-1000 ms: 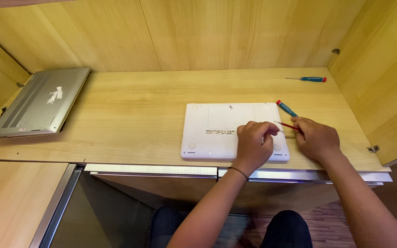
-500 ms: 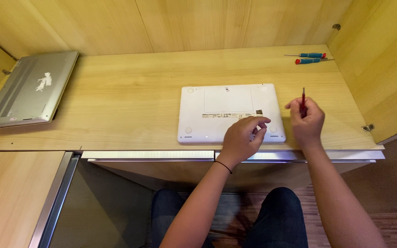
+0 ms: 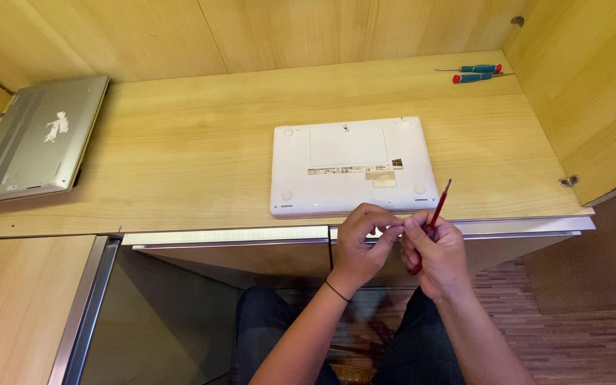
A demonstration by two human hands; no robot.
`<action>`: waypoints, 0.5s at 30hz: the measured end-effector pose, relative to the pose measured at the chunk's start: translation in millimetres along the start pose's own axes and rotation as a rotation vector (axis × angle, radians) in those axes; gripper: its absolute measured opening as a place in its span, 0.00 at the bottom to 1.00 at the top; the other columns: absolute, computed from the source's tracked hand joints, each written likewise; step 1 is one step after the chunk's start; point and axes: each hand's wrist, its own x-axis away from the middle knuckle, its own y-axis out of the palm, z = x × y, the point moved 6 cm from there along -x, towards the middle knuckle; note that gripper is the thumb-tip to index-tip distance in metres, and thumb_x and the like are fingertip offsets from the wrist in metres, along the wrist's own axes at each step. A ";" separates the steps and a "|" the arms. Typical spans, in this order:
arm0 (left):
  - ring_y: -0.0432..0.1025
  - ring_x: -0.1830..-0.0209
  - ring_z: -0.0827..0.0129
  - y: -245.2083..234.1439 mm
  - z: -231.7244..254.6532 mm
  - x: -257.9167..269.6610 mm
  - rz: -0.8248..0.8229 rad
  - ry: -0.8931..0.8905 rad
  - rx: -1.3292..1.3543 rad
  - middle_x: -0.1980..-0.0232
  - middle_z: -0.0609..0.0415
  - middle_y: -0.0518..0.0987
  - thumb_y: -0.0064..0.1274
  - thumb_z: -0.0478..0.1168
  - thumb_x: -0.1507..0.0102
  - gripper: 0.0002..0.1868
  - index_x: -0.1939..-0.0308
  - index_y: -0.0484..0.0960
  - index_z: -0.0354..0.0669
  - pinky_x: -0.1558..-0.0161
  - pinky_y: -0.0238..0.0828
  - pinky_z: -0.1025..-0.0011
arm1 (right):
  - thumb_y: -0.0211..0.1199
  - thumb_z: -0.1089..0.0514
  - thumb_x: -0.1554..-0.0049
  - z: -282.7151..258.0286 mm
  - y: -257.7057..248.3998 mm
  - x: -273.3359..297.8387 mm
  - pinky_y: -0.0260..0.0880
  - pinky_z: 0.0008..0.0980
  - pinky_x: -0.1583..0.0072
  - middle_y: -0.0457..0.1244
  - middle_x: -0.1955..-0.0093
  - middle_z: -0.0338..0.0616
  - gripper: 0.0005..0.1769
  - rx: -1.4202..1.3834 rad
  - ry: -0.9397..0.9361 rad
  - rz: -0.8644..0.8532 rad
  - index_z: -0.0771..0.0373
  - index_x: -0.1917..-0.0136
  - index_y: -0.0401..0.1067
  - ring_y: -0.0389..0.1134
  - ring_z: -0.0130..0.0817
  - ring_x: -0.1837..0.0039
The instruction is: Disassembling a white laptop by removing screws and prying open the bottom casing and internal panels.
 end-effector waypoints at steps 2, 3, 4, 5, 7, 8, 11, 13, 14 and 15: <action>0.67 0.75 0.70 -4.6 5.2 7.7 0.029 -0.016 0.017 0.69 0.55 0.75 0.58 0.33 0.42 0.04 0.64 0.82 0.46 0.72 0.63 0.74 | 0.57 0.63 0.42 12.2 -2.2 3.6 0.50 0.19 0.77 0.57 0.74 0.43 0.07 0.023 0.011 -0.001 0.63 0.63 0.66 0.48 0.21 0.81; 0.64 0.76 0.70 -8.0 7.1 11.9 0.057 -0.033 0.034 0.69 0.54 0.73 0.57 0.34 0.41 0.02 0.64 0.81 0.43 0.72 0.61 0.73 | 0.57 0.63 0.42 19.1 -3.1 5.4 0.50 0.19 0.77 0.61 0.72 0.45 0.07 0.046 0.024 -0.002 0.64 0.63 0.66 0.48 0.22 0.81; 0.64 0.76 0.70 -9.7 4.9 17.0 0.060 -0.035 0.031 0.69 0.54 0.73 0.57 0.34 0.41 0.02 0.64 0.81 0.43 0.72 0.61 0.73 | 0.57 0.63 0.42 18.6 -1.0 9.5 0.50 0.19 0.77 0.61 0.72 0.45 0.07 0.045 0.028 -0.004 0.64 0.63 0.66 0.48 0.22 0.81; 0.63 0.76 0.72 -13.0 -2.7 22.8 0.094 -0.122 0.122 0.69 0.53 0.73 0.56 0.33 0.42 0.02 0.65 0.80 0.41 0.73 0.60 0.76 | 0.57 0.63 0.42 17.5 4.3 13.7 0.51 0.21 0.76 0.60 0.73 0.46 0.06 0.068 0.016 -0.059 0.65 0.61 0.68 0.50 0.24 0.81; 0.61 0.77 0.74 -20.3 -7.8 31.3 0.130 -0.209 0.209 0.69 0.53 0.73 0.56 0.32 0.42 0.02 0.66 0.78 0.39 0.74 0.59 0.78 | 0.56 0.62 0.42 7.9 12.7 25.3 0.53 0.22 0.76 0.59 0.74 0.46 0.06 0.088 0.007 -0.116 0.67 0.58 0.69 0.51 0.25 0.80; 0.66 0.70 0.74 -25.1 -8.1 33.7 0.172 -0.251 0.295 0.66 0.52 0.74 0.52 0.30 0.41 0.03 0.66 0.76 0.40 0.68 0.62 0.79 | 0.53 0.58 0.41 -3.6 18.9 32.4 0.54 0.22 0.69 0.56 0.72 0.41 0.09 0.303 -0.045 -0.179 0.65 0.52 0.69 0.53 0.24 0.73; 0.71 0.63 0.72 -38.7 -1.8 34.9 0.212 -0.296 0.394 0.64 0.50 0.77 0.50 0.27 0.40 0.05 0.66 0.73 0.41 0.61 0.67 0.78 | 0.47 0.56 0.40 -23.6 29.2 51.3 0.60 0.28 0.54 0.61 0.60 0.39 0.15 0.733 -0.246 -0.217 0.63 0.46 0.70 0.61 0.30 0.56; 0.73 0.63 0.70 -44.1 3.4 36.5 0.212 -0.301 0.407 0.65 0.49 0.78 0.52 0.28 0.41 0.06 0.67 0.73 0.41 0.60 0.69 0.76 | 0.45 0.57 0.40 -30.9 32.8 61.6 0.64 0.32 0.45 0.68 0.49 0.42 0.16 0.946 -0.397 -0.193 0.63 0.46 0.71 0.68 0.36 0.47; 0.74 0.63 0.72 -43.9 4.0 37.8 0.175 -0.333 0.391 0.64 0.49 0.79 0.53 0.29 0.40 0.04 0.65 0.75 0.41 0.59 0.70 0.78 | 0.45 0.56 0.40 -31.6 36.8 66.0 0.62 0.33 0.49 0.67 0.54 0.42 0.16 1.021 -0.458 -0.221 0.63 0.47 0.71 0.66 0.38 0.52; 0.74 0.63 0.73 -43.4 4.7 39.2 0.139 -0.364 0.375 0.63 0.50 0.80 0.54 0.30 0.40 0.04 0.64 0.76 0.40 0.58 0.71 0.79 | 0.44 0.55 0.39 -32.2 40.6 70.5 0.61 0.33 0.53 0.65 0.58 0.42 0.16 1.096 -0.520 -0.250 0.63 0.48 0.71 0.65 0.39 0.57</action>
